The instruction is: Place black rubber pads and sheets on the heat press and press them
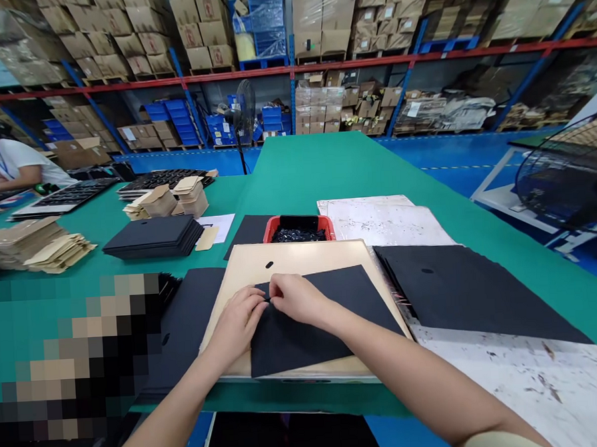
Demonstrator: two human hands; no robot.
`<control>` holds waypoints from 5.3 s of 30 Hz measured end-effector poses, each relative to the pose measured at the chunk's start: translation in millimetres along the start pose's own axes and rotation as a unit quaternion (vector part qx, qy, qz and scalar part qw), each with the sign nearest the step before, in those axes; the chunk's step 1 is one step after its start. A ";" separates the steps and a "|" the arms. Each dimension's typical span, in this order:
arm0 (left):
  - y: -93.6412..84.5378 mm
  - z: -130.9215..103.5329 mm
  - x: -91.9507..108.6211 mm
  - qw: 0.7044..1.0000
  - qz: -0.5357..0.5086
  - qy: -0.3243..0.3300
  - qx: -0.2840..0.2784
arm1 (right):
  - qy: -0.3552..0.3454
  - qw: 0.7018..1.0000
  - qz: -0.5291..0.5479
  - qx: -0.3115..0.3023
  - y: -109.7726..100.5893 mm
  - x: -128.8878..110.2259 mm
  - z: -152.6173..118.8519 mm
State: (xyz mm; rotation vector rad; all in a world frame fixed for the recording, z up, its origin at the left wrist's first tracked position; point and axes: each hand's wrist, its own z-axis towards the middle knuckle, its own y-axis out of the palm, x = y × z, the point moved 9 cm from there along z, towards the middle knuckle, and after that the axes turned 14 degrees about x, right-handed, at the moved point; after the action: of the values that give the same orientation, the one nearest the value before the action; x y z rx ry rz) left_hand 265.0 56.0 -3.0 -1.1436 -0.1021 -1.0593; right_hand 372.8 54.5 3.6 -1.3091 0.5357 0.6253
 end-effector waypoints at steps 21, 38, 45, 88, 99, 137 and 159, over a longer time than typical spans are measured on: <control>41.1 -20.0 -7.4 0.976 0.101 0.112 -0.156 | 0.178 0.980 0.076 0.055 -34.3 58.4 -16.8; 33.4 -34.5 11.1 0.971 0.154 0.130 -0.125 | 0.304 0.926 0.198 -0.106 26.1 64.9 -20.6; 33.8 -34.9 10.6 0.973 0.148 0.128 -0.124 | 0.293 0.930 0.186 -0.122 24.1 62.0 -21.3; 44.6 -19.7 23.0 0.921 0.300 0.132 -0.210 | 0.233 0.965 0.121 0.012 -12.5 82.5 -25.9; 41.6 -24.9 19.1 0.935 0.279 0.133 -0.172 | -0.147 0.927 -0.344 -0.012 6.1 14.7 -58.9; 37.1 -25.5 2.7 0.937 0.169 0.144 -0.271 | 0.065 0.944 -0.315 0.081 -64.7 102.5 -142.5; 59.9 -61.1 35.8 0.930 0.141 0.258 -0.220 | 0.419 0.812 0.262 0.309 -118.4 131.2 -232.8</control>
State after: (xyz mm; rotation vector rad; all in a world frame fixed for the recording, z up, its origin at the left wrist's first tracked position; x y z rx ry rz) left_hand 301.7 -13.2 -52.6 -1.1900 0.7304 -1.1163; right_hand 546.5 -175.5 -44.4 -0.7311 1.7206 0.2195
